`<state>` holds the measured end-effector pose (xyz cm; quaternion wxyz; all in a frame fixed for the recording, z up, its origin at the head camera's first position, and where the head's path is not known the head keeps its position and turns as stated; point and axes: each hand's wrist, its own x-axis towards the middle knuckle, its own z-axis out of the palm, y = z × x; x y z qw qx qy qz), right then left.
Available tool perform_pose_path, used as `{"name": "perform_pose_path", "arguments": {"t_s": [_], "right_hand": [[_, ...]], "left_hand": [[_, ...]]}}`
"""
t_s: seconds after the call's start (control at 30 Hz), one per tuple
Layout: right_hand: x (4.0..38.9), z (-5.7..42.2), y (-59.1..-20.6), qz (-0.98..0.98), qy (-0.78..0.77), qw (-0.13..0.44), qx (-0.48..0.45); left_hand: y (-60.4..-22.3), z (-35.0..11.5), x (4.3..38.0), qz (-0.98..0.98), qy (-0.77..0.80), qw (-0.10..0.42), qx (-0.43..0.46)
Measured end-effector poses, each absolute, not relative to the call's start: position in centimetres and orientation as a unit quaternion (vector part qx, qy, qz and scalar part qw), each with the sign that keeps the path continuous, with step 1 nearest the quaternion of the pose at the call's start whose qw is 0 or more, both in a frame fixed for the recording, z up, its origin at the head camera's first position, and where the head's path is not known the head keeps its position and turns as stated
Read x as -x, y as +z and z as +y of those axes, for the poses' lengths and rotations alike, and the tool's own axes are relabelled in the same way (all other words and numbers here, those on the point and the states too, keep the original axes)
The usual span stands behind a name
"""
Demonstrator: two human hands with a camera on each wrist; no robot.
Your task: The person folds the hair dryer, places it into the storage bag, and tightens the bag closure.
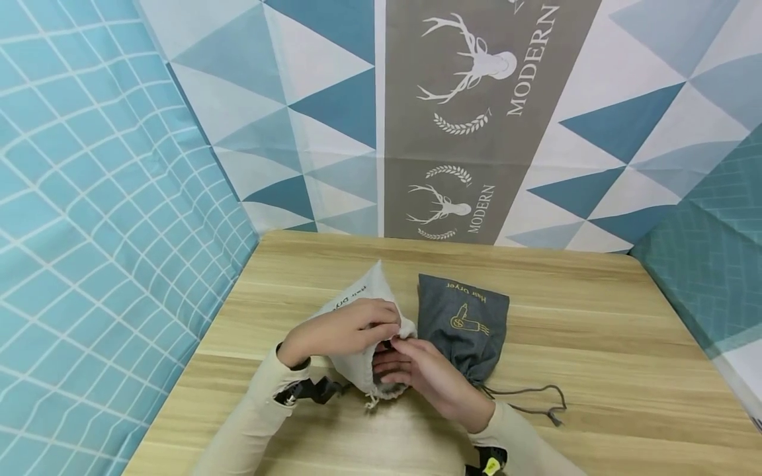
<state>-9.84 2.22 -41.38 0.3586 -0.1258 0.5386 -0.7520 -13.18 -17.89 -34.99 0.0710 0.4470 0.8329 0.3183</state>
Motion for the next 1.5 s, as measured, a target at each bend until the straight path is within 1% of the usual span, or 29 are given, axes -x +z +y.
{"name": "perform_pose_path", "arguments": {"t_s": [0.13,0.37,0.5,0.6,0.7,0.8,0.87,1.0,1.07,1.27,1.4,1.5], "right_hand": [[9.9,2.3,-41.4,0.491,-0.766,0.393,0.132],[9.9,2.2,-41.6,0.432,-0.803,0.375,0.171],[10.0,2.2,-42.0,0.408,-0.806,0.384,0.191],[10.2,2.1,-42.0,0.42,-0.796,0.392,0.191],[10.5,2.2,-42.0,0.466,-0.769,0.391,0.197],[10.6,2.5,-42.3,0.528,-0.734,0.378,0.198],[10.3,2.6,-42.8,0.57,-0.716,0.353,0.193],[9.2,2.1,-44.1,0.634,-0.701,0.295,0.138],[8.5,2.0,-44.6,0.632,-0.712,0.286,0.11],[7.0,3.3,-45.0,0.567,-0.758,0.317,0.064],[7.0,4.5,-44.7,0.554,-0.777,0.295,0.035],[7.0,5.6,-44.4,0.576,-0.775,0.259,0.027]], "left_hand": [[-35.0,-18.5,13.5,0.803,0.364,0.102,-0.461],[-34.9,-19.6,14.6,0.711,0.455,0.16,-0.512],[-35.1,-20.1,14.8,0.679,0.484,0.201,-0.513],[-35.1,-20.2,14.7,0.678,0.484,0.216,-0.51],[-35.2,-19.8,14.4,0.705,0.448,0.201,-0.512],[-35.3,-18.9,13.7,0.755,0.392,0.171,-0.496],[-35.4,-18.1,13.1,0.789,0.351,0.155,-0.479],[-35.8,-16.8,11.9,0.837,0.282,0.149,-0.444],[-36.0,-16.3,11.3,0.854,0.252,0.151,-0.43],[-37.2,-15.3,9.9,0.883,0.18,0.142,-0.41],[-37.8,-15.0,9.4,0.897,0.141,0.124,-0.4],[-38.2,-14.5,9.2,0.906,0.125,0.12,-0.385]]}}
